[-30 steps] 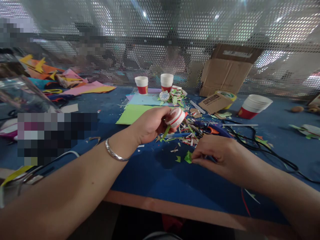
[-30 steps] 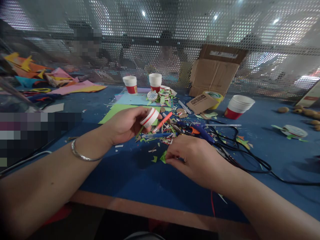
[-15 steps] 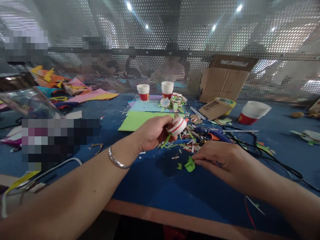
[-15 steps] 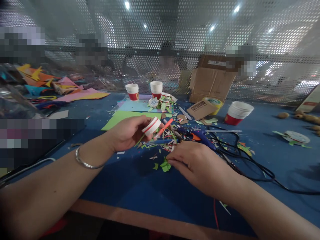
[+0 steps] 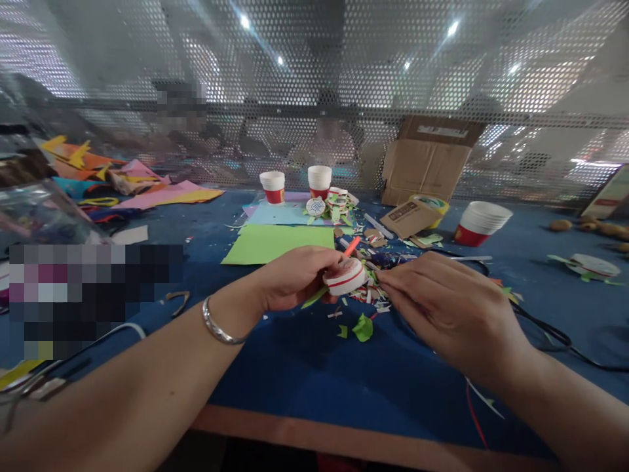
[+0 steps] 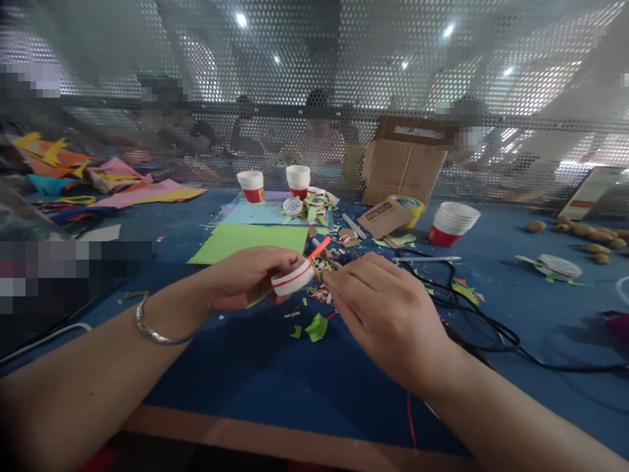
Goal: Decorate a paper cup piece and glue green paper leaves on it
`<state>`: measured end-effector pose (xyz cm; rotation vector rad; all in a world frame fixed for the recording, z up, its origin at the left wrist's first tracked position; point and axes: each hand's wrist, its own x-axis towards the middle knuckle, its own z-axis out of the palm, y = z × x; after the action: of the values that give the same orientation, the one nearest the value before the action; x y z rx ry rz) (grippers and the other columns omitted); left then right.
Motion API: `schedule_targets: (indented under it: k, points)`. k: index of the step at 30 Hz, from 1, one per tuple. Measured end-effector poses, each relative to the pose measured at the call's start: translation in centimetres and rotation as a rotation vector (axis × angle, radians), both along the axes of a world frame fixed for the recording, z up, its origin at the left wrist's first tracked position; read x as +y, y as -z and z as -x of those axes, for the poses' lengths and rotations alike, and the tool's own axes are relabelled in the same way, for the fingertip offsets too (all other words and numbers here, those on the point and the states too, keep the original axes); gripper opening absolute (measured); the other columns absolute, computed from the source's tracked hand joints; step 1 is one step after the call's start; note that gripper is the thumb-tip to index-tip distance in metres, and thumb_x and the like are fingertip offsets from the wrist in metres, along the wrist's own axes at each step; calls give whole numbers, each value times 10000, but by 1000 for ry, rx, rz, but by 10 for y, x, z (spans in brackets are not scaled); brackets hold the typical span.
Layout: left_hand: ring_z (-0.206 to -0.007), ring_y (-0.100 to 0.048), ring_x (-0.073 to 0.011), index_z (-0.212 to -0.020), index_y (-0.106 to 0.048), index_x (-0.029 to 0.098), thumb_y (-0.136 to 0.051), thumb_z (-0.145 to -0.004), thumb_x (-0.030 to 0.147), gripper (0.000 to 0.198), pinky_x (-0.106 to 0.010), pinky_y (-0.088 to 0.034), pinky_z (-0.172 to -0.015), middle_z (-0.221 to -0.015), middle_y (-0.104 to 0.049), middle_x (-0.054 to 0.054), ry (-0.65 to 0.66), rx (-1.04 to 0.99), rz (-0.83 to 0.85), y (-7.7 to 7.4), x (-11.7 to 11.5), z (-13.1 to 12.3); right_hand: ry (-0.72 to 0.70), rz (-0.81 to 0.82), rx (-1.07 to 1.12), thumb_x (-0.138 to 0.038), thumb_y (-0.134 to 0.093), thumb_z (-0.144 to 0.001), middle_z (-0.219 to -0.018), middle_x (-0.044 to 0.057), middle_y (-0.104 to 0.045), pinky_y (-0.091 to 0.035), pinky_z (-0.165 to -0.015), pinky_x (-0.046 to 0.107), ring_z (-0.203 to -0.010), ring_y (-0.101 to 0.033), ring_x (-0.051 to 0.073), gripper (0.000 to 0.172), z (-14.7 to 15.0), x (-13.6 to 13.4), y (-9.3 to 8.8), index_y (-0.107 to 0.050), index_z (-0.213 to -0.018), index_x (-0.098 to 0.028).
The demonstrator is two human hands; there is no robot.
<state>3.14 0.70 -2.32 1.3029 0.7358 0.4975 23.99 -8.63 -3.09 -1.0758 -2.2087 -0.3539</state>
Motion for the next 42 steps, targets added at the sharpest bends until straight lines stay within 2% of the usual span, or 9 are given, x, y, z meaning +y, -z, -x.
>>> schedule_targets:
  k: [6, 15, 22, 28, 33, 37, 42]
  points:
    - [-541, -478, -111, -575, -468, 185, -532, -780, 156, 216, -242, -427, -507, -602, -466, 21, 69, 10, 35, 2, 2, -1, -34, -164, -104, -74, -629, -948, -915, 87, -759, -566, -811, 357, -862, -692, 209, 136, 0, 2, 3, -721, -1046, -99]
    - [-552, -495, -103, -583, -456, 175, -566, -846, 237, 292, -241, -432, -515, -626, -494, 16, 100, -15, 33, 7, 4, 0, -69, -198, -155, -39, -638, -929, -939, 113, -755, -583, -790, 393, -875, -693, 235, 183, 1, 0, 5, -706, -1098, -49]
    - [-553, -510, -109, -586, -471, 175, -567, -793, 200, 230, -243, -444, -513, -636, -512, 13, 89, 0, 40, 6, 4, 0, -74, -203, -162, -26, -645, -915, -920, 115, -755, -588, -769, 402, -861, -694, 244, 179, 0, 1, 6, -704, -1082, -51]
    - [-530, -503, -103, -570, -480, 177, -565, -759, 197, 209, -236, -423, -499, -608, -495, 22, 65, 13, 27, 1, 1, -1, -70, -124, -7, -58, -642, -935, -908, 66, -763, -562, -816, 341, -850, -695, 189, 127, 3, 1, 5, -722, -1011, -119]
    - [-558, -486, -113, -598, -529, 178, -589, -726, 212, 146, -238, -427, -498, -608, -502, 24, -30, -9, 12, -1, 1, -2, 16, -9, 244, -126, -682, -927, -855, 29, -749, -533, -748, 258, -790, -691, 128, 73, 4, 2, 5, -742, -952, -159]
    - [-545, -511, -111, -607, -537, 172, -576, -786, 224, 191, -242, -428, -513, -616, -516, 23, -11, -4, 17, 1, 3, 0, 66, 13, 260, -159, -708, -917, -811, 8, -732, -505, -709, 245, -754, -676, 114, 42, 3, 3, 5, -744, -925, -180]
    - [-516, -534, -106, -608, -541, 162, -537, -798, 167, 190, -242, -412, -508, -619, -533, 17, 19, 17, 47, 3, 4, 1, 53, -78, 219, -135, -709, -911, -844, 16, -746, -506, -745, 245, -782, -675, 114, 46, 3, 1, 4, -732, -928, -172]
